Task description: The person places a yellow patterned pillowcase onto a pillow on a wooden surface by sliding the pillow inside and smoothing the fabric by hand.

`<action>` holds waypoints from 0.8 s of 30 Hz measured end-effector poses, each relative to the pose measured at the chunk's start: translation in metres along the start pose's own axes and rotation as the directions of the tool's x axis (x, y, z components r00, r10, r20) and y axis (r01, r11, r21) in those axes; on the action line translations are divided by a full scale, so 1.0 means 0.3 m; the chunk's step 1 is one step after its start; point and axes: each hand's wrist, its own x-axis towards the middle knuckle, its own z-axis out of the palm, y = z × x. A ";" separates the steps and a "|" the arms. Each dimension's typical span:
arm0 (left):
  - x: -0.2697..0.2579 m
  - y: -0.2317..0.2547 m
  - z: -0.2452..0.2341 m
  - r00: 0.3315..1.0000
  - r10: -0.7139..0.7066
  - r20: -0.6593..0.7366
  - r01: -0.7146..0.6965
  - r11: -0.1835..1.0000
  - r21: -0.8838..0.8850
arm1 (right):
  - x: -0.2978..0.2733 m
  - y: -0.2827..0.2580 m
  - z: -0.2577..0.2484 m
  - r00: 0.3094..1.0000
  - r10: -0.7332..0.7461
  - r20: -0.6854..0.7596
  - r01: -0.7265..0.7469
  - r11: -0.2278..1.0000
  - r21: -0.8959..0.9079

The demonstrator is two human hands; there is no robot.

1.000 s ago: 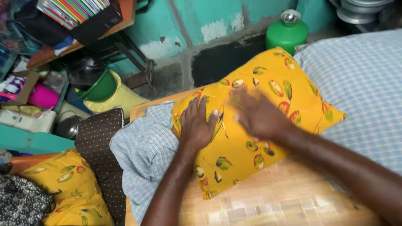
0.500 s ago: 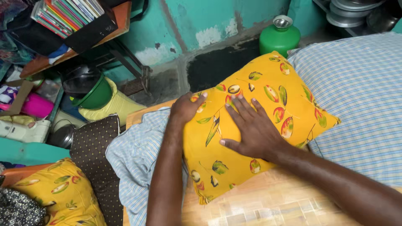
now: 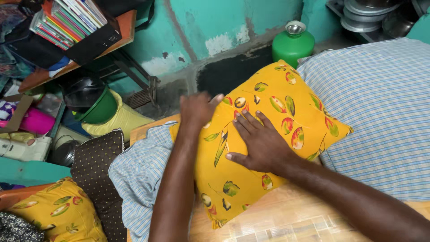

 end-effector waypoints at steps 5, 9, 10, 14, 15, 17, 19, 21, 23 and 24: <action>0.219 0.120 0.148 0.907 0.040 0.420 0.101 0.946 -0.309 | -0.012 0.011 0.022 0.991 0.007 -0.130 0.004 0.996 0.088; 0.236 0.190 0.151 0.860 -0.016 0.510 0.179 0.945 -0.272 | -0.013 0.020 0.022 0.995 0.024 -0.098 -0.009 0.988 0.156; 0.228 0.207 0.134 0.888 -0.036 0.459 0.178 0.946 -0.269 | -0.011 0.022 0.024 0.996 0.033 -0.085 -0.018 0.985 0.172; 0.136 0.257 0.049 0.965 -0.103 0.241 0.160 0.961 -0.228 | -0.023 0.021 0.041 0.990 0.028 -0.140 0.001 0.980 0.200; 0.112 0.274 0.035 0.978 -0.106 0.179 0.144 0.966 -0.213 | -0.027 0.018 0.045 0.986 0.020 -0.165 0.012 0.981 0.193; 0.079 0.300 0.019 0.997 -0.052 0.052 0.061 0.982 -0.179 | -0.034 0.016 0.045 0.976 0.005 -0.217 0.033 0.985 0.172; 0.063 0.309 0.021 0.998 0.000 -0.070 -0.010 0.988 -0.153 | -0.040 0.018 0.034 0.982 -0.006 -0.189 0.042 0.981 0.189; 0.056 0.307 0.041 0.983 0.042 -0.179 -0.068 0.988 -0.141 | -0.041 0.014 0.025 0.985 -0.005 -0.170 0.041 0.978 0.206; 0.079 0.286 0.053 0.994 0.016 -0.112 -0.031 0.991 -0.132 | -0.036 0.014 0.019 0.987 0.007 -0.161 0.029 0.974 0.223; 0.089 0.274 0.058 0.997 0.002 -0.078 -0.012 0.992 -0.127 | -0.036 0.024 0.012 0.988 0.019 -0.153 0.025 0.959 0.281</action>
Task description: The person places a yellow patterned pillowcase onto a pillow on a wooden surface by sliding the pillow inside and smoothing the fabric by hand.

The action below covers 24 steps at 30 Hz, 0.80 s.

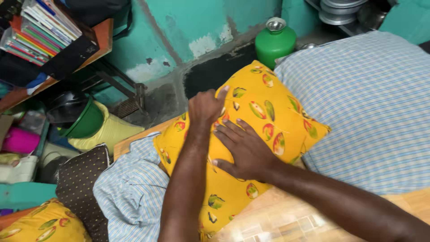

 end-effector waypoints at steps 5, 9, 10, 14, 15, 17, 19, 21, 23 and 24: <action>0.022 -0.036 0.021 0.998 -0.002 0.060 0.001 1.000 0.016 | 0.036 0.145 -0.117 0.973 0.209 -0.099 -0.212 0.977 -0.016; 0.029 -0.033 0.026 0.990 -0.045 0.131 0.039 0.998 0.045 | 0.050 0.319 -0.221 0.983 0.181 -0.025 -0.182 0.966 -0.183; 0.034 -0.024 0.025 0.986 -0.059 0.158 0.052 0.997 0.048 | 0.044 0.321 -0.201 0.980 0.198 0.010 -0.193 0.962 -0.195; 0.097 -0.017 0.032 0.959 -0.041 0.280 0.029 0.999 0.045 | 0.026 0.351 -0.145 0.977 0.213 0.020 -0.202 0.949 -0.243; 0.129 -0.010 0.047 0.949 -0.017 0.314 0.009 1.000 0.030 | 0.020 0.358 -0.135 0.977 0.214 0.025 -0.201 0.948 -0.246; 0.226 0.032 0.083 0.841 -0.010 0.540 0.051 0.997 -0.061 | 0.011 0.366 -0.119 0.978 0.206 0.040 -0.190 0.949 -0.251; 0.293 0.075 0.111 0.748 -0.013 0.663 0.133 0.982 -0.131 | -0.008 0.355 -0.104 0.987 0.162 0.021 -0.148 0.942 -0.302; 0.341 0.133 0.154 0.705 -0.035 0.709 0.233 0.955 -0.185 | -0.026 0.336 -0.100 0.989 0.147 0.027 -0.134 0.951 -0.280; 0.357 0.151 0.193 0.719 0.051 0.694 0.185 0.948 -0.261 | -0.050 0.319 -0.123 0.985 0.166 0.056 -0.153 0.970 -0.188; 0.370 0.162 0.210 0.724 0.097 0.683 0.157 0.941 -0.299 | -0.052 0.311 -0.133 0.985 0.164 0.060 -0.151 0.971 -0.183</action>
